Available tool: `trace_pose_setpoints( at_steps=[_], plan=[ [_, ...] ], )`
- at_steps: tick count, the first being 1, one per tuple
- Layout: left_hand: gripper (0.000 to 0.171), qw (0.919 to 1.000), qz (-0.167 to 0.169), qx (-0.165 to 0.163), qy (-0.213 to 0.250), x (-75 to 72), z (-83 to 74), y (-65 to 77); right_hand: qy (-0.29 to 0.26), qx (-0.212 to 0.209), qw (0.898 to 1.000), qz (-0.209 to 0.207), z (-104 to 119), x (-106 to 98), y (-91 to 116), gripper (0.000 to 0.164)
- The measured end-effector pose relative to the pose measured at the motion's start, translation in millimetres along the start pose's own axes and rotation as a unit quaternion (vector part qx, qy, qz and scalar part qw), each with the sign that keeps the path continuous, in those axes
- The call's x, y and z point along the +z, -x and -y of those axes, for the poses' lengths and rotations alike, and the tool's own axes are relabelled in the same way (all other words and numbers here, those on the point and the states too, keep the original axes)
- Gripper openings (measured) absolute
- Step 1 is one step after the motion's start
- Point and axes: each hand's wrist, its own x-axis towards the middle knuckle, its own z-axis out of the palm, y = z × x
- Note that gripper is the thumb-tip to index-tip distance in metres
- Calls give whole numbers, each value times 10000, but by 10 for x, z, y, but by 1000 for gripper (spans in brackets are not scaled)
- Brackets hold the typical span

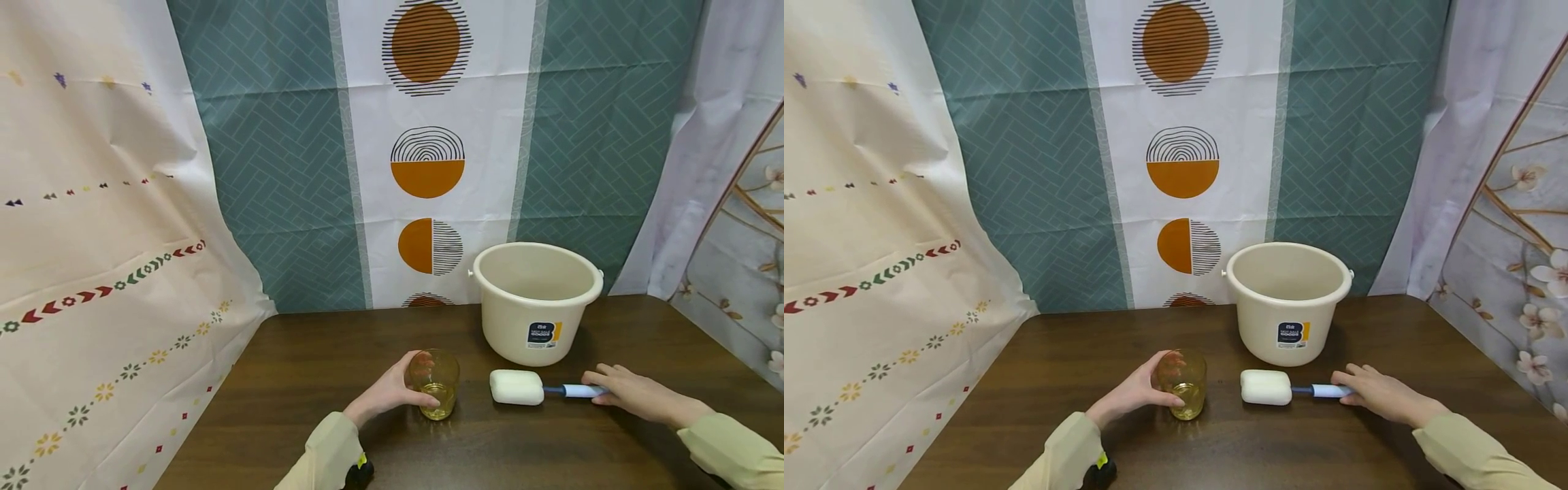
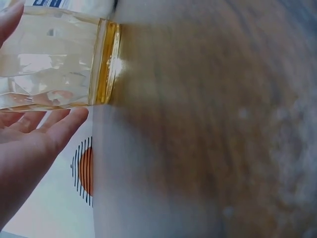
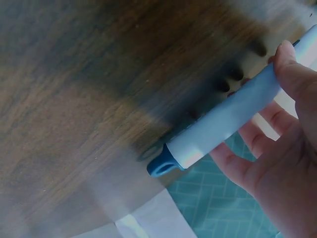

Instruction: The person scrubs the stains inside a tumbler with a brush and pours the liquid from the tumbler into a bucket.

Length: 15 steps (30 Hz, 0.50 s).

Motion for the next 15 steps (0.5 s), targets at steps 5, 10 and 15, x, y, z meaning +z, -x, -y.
trace_pose_setpoints(
  at_steps=[5, 10, 15],
  plan=[
    [67, 10000, 28, -2, -41, 2, 3, -4, -86, -23, 9999, -61, -5, -8, 19, 18],
    [67, 10000, 21, -35, -79, -4, -3, -2, -324, 320, 9990, -22, 43, -76, 23, 11],
    [65, 9999, -5, -52, -107, -3, -3, -4, -135, 627, 9978, -166, 93, -138, 24, 13]
  ],
)
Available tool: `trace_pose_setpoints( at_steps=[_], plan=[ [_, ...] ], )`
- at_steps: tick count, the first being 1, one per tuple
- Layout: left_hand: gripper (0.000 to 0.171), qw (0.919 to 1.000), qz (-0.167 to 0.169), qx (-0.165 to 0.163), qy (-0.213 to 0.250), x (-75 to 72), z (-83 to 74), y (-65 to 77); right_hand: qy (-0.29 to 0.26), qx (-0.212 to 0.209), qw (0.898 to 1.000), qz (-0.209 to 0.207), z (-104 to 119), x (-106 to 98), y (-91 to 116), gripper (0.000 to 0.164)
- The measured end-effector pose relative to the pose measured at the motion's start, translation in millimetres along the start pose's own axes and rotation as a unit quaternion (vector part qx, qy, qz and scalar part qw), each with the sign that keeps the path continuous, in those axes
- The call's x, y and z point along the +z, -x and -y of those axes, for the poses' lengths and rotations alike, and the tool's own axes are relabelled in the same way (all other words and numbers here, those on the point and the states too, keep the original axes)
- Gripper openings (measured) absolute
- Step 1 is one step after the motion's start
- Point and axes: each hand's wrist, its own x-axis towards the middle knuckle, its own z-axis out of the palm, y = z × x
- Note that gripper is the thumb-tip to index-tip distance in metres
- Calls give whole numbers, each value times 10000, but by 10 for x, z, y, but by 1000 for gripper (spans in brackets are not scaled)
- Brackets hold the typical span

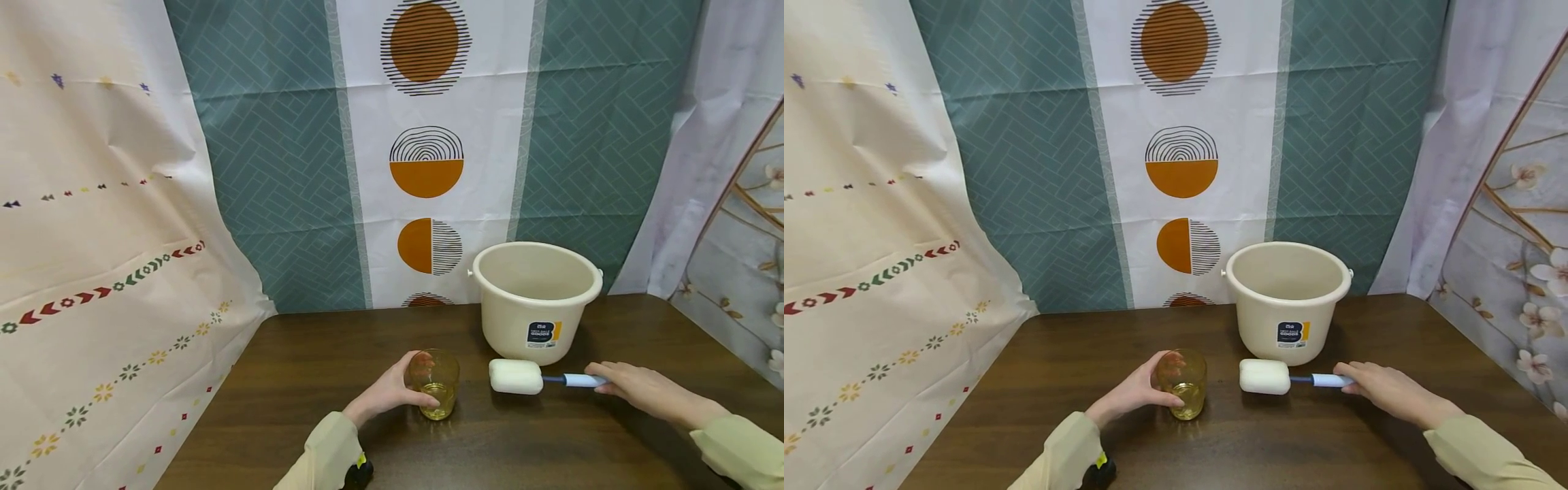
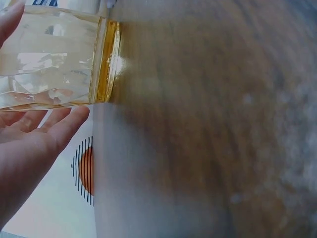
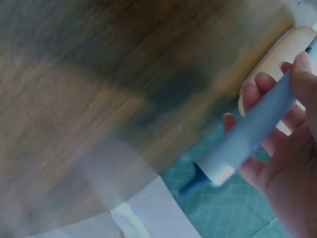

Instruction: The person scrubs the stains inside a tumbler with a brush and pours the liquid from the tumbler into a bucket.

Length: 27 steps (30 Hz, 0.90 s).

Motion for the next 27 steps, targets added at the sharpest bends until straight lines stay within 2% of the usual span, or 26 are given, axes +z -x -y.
trace_pose_setpoints(
  at_steps=[5, 10, 14, 18, 25, 27],
  plan=[
    [66, 10000, -18, 11, 34, -2, 3, 6, 586, -568, 9950, -580, 12, -23, -25, 28],
    [66, 10000, -16, -37, 59, -2, 13, 3, 838, -711, 9907, -803, 77, -89, -47, 33],
    [66, 9999, -16, -60, 92, -3, 16, 3, 1148, -1014, 9813, -1166, 129, -126, -91, 36],
    [66, 9999, -12, -52, 156, 4, 16, -2, 1369, -1232, 9728, -1402, 168, -164, -134, 30],
    [67, 9998, 1, -73, 211, 12, 16, -3, 1410, -1351, 9687, -1531, 268, -245, -171, 28],
    [67, 9997, -5, -72, 214, 14, 15, 0, 1421, -1407, 9670, -1581, 303, -279, -181, 18]
  ],
)
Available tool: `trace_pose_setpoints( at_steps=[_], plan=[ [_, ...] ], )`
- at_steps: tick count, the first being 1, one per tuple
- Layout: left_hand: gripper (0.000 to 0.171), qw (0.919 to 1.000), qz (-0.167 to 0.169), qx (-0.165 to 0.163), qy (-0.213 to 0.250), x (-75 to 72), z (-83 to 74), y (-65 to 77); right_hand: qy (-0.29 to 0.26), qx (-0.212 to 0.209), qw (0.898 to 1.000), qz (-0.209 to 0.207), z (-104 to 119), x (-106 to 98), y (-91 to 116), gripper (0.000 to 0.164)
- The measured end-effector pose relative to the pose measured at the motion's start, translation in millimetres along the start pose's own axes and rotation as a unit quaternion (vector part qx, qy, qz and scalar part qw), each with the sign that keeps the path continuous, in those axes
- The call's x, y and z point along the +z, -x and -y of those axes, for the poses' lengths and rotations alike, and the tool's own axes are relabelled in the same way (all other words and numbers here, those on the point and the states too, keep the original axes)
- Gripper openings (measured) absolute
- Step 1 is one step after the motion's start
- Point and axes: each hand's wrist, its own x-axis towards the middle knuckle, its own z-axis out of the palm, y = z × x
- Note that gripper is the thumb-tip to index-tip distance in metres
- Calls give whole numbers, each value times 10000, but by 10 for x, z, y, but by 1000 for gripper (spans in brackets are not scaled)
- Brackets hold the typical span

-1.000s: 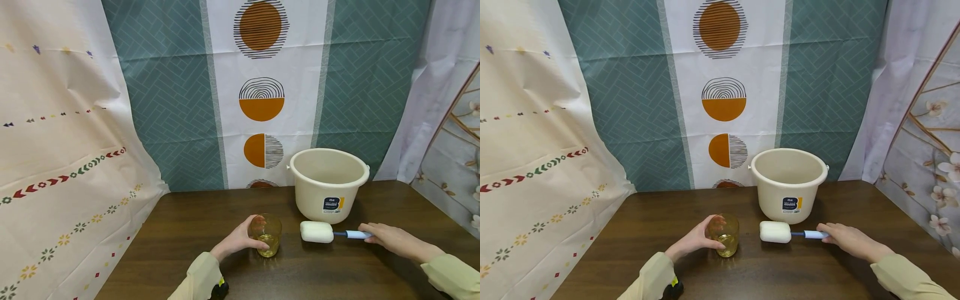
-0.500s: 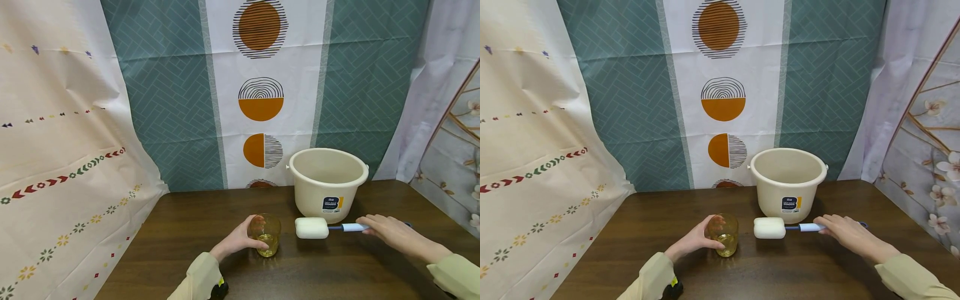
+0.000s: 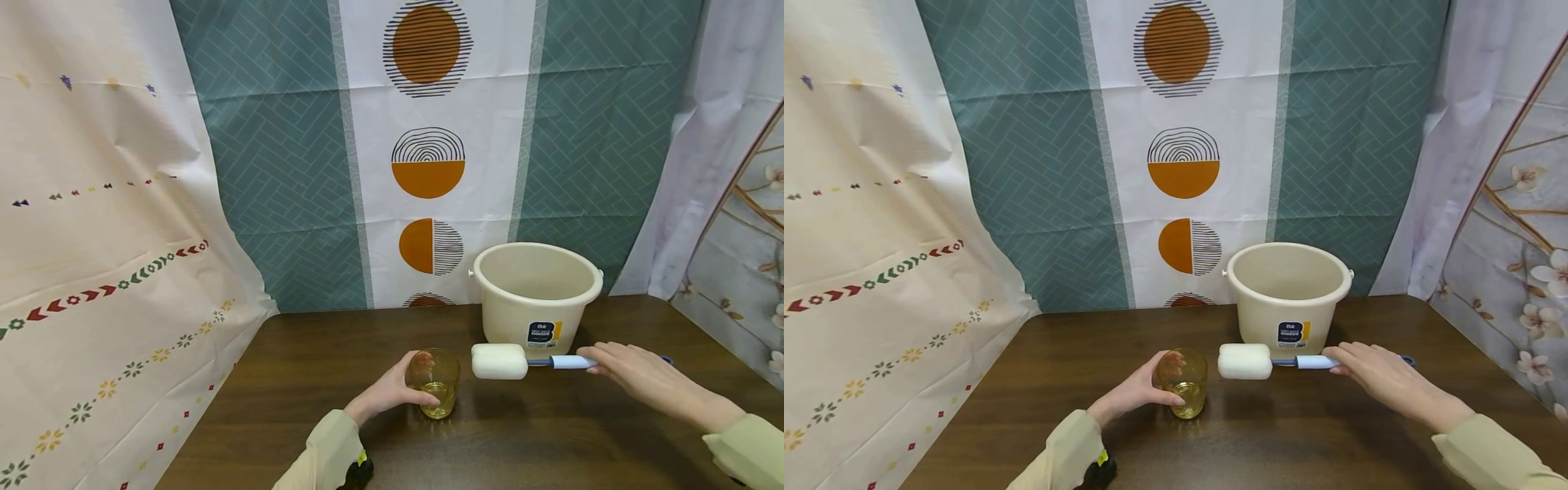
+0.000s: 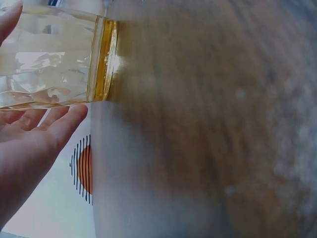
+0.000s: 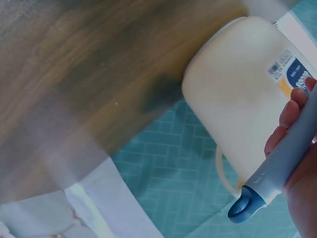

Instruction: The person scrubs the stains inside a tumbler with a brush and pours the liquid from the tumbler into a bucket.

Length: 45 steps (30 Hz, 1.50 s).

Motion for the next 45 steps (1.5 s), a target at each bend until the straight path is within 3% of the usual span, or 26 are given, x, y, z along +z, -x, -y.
trace_pose_setpoints(
  at_steps=[2, 5, 10, 19, 25, 39, 45],
  plan=[
    [66, 10000, 1, -3, -11, -1, 2, -2, -14, -73, 10000, -45, 15, -36, -35, 16],
    [66, 10000, -1, 9, -29, -2, -1, -4, -5, -138, 9999, -86, 38, -91, -93, 29],
    [66, 10000, -13, -27, -46, -9, -7, -2, -68, -110, 9999, -37, 80, -159, -208, 32],
    [70, 9999, -5, -100, -118, -26, -8, 12, -88, -166, 9998, 10, 153, -237, -430, 25],
    [70, 9998, -23, -143, -136, -34, -17, 11, -119, -480, 9986, -183, 188, -259, -581, 40],
    [75, 9985, -197, -363, -366, -10, 8, 15, -45, -1015, 9946, -215, 250, -274, -805, 39],
    [75, 9990, -158, -307, -281, -10, 0, 4, 72, -1102, 9938, -130, 254, -307, -901, 43]
  ],
)
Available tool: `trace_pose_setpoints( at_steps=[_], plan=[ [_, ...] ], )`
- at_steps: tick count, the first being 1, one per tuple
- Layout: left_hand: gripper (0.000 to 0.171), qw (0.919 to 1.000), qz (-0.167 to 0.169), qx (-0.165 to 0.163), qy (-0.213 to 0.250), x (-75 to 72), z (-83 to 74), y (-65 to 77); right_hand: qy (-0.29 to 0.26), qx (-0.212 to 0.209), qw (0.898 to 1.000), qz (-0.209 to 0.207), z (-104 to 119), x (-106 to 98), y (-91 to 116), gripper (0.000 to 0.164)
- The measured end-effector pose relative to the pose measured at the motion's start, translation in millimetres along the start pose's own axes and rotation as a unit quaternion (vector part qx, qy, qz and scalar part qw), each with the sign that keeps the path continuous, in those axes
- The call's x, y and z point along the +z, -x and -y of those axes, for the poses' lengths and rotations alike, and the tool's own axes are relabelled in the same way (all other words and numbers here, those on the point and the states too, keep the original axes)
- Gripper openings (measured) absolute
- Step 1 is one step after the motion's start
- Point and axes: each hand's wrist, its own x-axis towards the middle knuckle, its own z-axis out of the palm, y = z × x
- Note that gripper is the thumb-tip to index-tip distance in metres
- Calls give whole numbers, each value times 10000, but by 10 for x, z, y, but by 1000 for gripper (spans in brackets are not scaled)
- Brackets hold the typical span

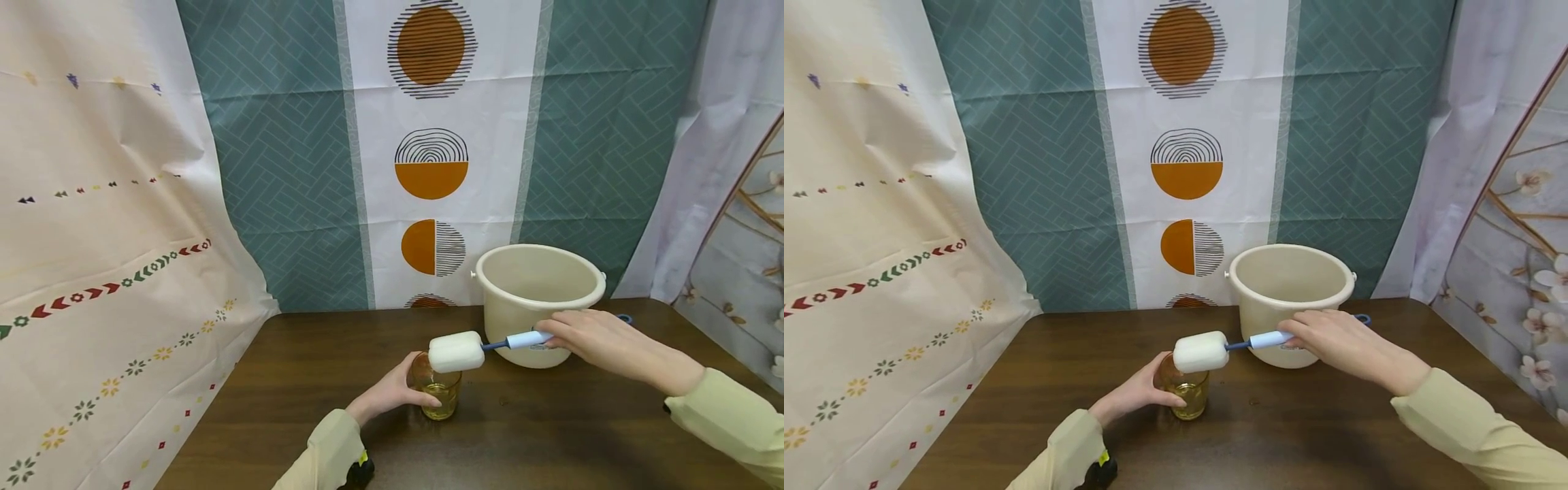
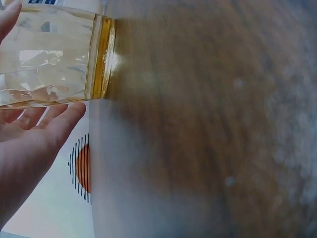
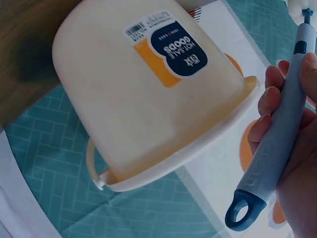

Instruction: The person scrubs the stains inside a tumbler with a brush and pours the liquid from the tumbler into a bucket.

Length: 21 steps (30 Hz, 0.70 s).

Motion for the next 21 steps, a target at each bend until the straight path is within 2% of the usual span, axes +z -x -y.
trace_pose_setpoints(
  at_steps=[4, 11, 21],
  plan=[
    [77, 10000, 25, 55, 65, -11, -11, -1, 59, 32, 9998, 161, -10, -10, -73, 46],
    [78, 9999, 2, -99, 21, -6, 4, 23, 246, -97, 9995, 145, 1, 16, -203, 46],
    [77, 10000, 62, 9, 64, -18, 10, 9, 406, -335, 9985, 144, 0, 4, -335, 50]
  ],
)
